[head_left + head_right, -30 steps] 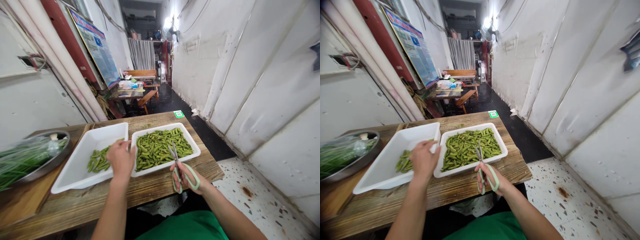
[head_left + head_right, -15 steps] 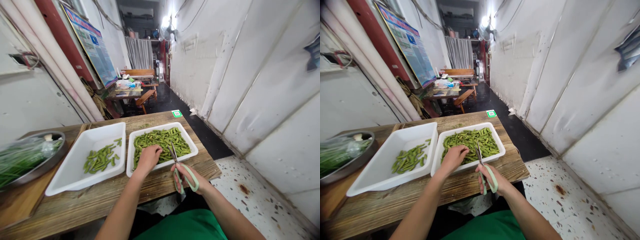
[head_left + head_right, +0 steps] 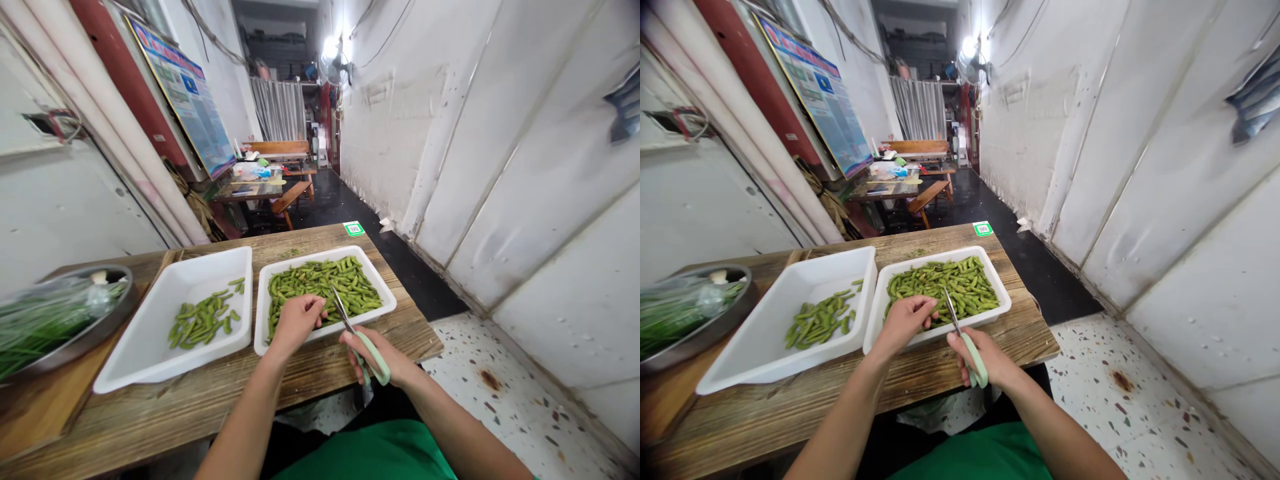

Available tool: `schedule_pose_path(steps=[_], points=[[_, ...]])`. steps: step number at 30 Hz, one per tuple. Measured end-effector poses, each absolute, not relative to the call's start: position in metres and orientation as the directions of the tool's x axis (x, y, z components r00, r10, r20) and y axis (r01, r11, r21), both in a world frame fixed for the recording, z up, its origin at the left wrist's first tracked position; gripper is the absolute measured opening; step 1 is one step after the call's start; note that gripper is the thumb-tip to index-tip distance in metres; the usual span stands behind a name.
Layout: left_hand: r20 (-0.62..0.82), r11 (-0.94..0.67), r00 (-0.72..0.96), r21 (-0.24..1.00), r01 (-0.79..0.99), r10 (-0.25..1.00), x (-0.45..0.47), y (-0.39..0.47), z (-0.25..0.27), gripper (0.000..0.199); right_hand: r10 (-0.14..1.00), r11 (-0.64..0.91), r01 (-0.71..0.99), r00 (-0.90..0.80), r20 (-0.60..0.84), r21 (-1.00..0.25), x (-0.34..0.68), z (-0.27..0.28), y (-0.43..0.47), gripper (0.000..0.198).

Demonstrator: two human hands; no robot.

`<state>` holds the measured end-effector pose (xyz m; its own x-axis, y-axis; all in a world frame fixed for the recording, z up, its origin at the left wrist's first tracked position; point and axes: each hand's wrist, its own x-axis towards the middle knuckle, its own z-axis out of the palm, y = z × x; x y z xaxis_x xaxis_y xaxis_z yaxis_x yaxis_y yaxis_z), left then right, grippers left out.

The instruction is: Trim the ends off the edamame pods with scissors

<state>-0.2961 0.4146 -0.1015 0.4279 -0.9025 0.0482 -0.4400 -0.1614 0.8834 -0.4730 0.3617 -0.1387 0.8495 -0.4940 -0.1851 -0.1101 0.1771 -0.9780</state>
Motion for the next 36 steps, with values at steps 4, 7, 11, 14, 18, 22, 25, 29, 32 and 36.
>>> schedule_pose_path(steps=[4, 7, 11, 14, 18, 22, 25, 29, 32, 36], points=[[0.038, -0.144, 0.383, 0.888, -0.437, -0.923, -0.296, 0.416, -0.100, 0.031, -0.484, 0.151, -0.137, 0.854, -0.194, -0.979, -0.472, -0.137, 0.362, 0.044], [0.019, -0.152, 0.379, 0.897, -0.415, -0.925, -0.296, 0.417, -0.099, 0.031, -0.487, 0.119, -0.120, 0.858, -0.163, -0.986, -0.471, -0.136, 0.361, 0.041], [-0.047, -0.186, 0.393, 0.927, -0.325, -0.918, -0.297, 0.417, -0.096, 0.030, -0.502, 0.088, -0.112, 0.853, -0.141, -0.990, -0.469, -0.136, 0.361, 0.042], [-0.112, -0.207, 0.374, 0.952, -0.226, -0.921, -0.296, 0.418, -0.093, 0.027, -0.527, 0.100, -0.134, 0.834, -0.166, -0.986, -0.467, -0.138, 0.361, 0.043], [-0.162, -0.213, 0.338, 0.970, -0.118, -0.927, -0.293, 0.417, -0.093, 0.019, -0.550, 0.107, -0.160, 0.813, -0.192, -0.981, -0.464, -0.141, 0.360, 0.046], [-0.193, -0.139, 0.409, 0.977, 0.159, -0.892, -0.289, 0.414, -0.101, 0.025, -0.507, 0.291, -0.051, 0.839, -0.199, -0.955, -0.464, -0.143, 0.361, 0.049], [-0.126, 0.013, 0.426, 0.951, 0.308, -0.896, -0.287, 0.411, -0.107, 0.029, -0.364, 0.500, 0.038, 0.916, -0.170, -0.865, -0.467, -0.143, 0.362, 0.052], [-0.063, 0.118, 0.501, 0.940, 0.320, -0.863, -0.290, 0.410, -0.106, 0.027, -0.305, 0.527, 0.042, 0.942, -0.143, -0.849, -0.468, -0.144, 0.364, 0.049], [-0.104, 0.080, 0.485, 0.935, 0.344, -0.868, -0.296, 0.413, -0.101, 0.028, -0.359, 0.468, 0.034, 0.921, -0.154, -0.883, -0.466, -0.144, 0.366, 0.048], [-0.144, 0.007, 0.508, 0.959, 0.284, -0.849, -0.306, 0.416, -0.096, 0.028, -0.421, 0.412, 0.025, 0.891, -0.166, -0.911, -0.463, -0.142, 0.368, 0.052]])
